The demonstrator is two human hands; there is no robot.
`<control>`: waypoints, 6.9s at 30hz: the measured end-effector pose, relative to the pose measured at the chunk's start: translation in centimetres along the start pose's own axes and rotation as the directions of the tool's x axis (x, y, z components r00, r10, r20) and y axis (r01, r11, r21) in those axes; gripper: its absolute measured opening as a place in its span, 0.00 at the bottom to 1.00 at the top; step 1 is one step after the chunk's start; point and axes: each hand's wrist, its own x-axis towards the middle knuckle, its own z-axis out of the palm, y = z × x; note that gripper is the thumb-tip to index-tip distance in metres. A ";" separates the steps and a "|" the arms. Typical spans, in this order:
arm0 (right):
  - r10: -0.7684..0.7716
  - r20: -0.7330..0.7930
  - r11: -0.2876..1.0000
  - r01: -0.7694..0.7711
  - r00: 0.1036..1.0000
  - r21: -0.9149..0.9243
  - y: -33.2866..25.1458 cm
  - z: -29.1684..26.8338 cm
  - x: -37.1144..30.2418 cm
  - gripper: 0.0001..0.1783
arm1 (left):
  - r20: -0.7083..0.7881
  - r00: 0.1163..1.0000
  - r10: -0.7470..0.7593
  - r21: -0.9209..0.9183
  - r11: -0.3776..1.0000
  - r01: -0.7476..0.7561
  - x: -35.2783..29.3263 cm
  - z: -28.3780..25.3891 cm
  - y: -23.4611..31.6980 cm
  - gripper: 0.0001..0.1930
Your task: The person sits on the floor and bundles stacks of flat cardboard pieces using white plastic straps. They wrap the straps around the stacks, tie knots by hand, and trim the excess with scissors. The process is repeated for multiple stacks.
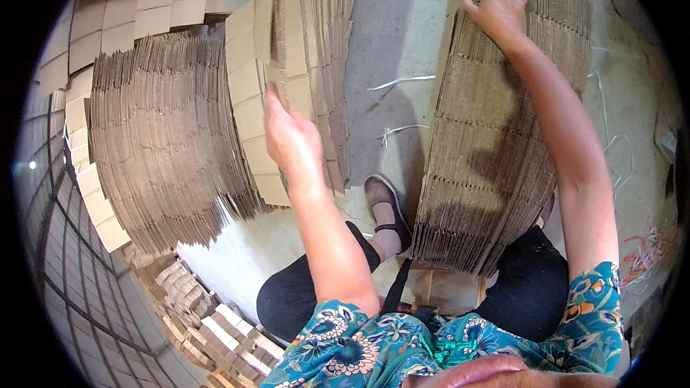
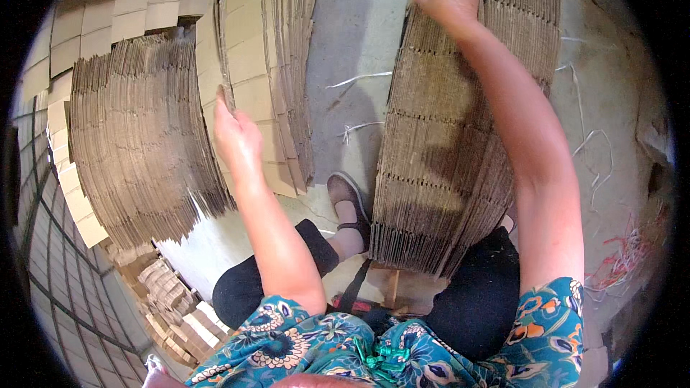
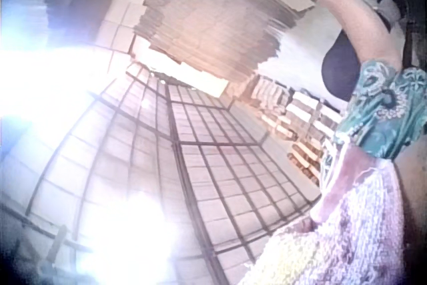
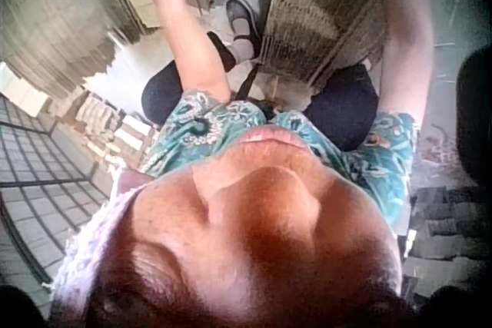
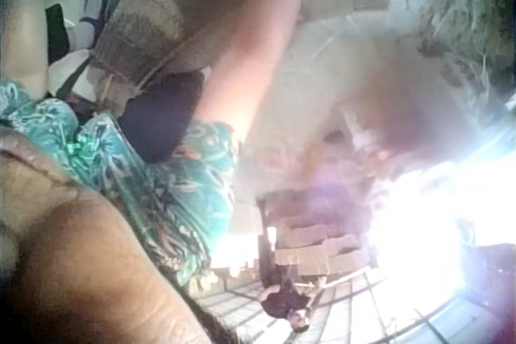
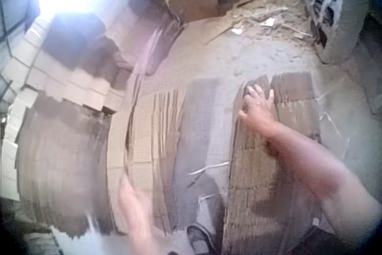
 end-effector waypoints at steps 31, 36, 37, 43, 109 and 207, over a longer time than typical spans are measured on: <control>0.250 0.297 0.547 -0.388 0.922 0.742 6.3 -4.4 -23.2 0.38 | 0.736 0.674 0.064 -0.630 0.429 0.647 -14.7 13.5 2.4 0.37; 0.294 0.263 0.680 -0.394 0.919 0.619 5.4 -3.1 -23.3 0.36 | 0.669 0.739 0.080 -0.644 0.559 0.522 -14.0 14.2 2.3 0.36; 0.290 0.287 0.673 -0.408 0.913 0.617 5.2 -3.3 -23.2 0.36 | 0.638 0.763 0.097 -0.665 0.568 0.484 -13.8 14.3 2.2 0.35; 0.301 0.320 0.630 -0.440 0.898 0.640 4.8 -4.1 -22.5 0.37 | 0.023 0.985 0.168 -0.274 0.949 -0.156 -15.0 13.8 5.6 0.36; -0.808 0.112 0.548 0.665 0.579 0.507 -3.3 -10.2 -11.5 0.07 | 0.636 0.704 0.315 -0.730 0.542 0.417 -10.9 13.3 -2.5 0.29; -0.694 0.118 0.657 0.558 0.710 0.507 -9.0 -2.9 -9.9 0.08 | 0.480 0.778 0.406 -0.800 -0.161 0.578 -6.2 16.0 -0.3 0.10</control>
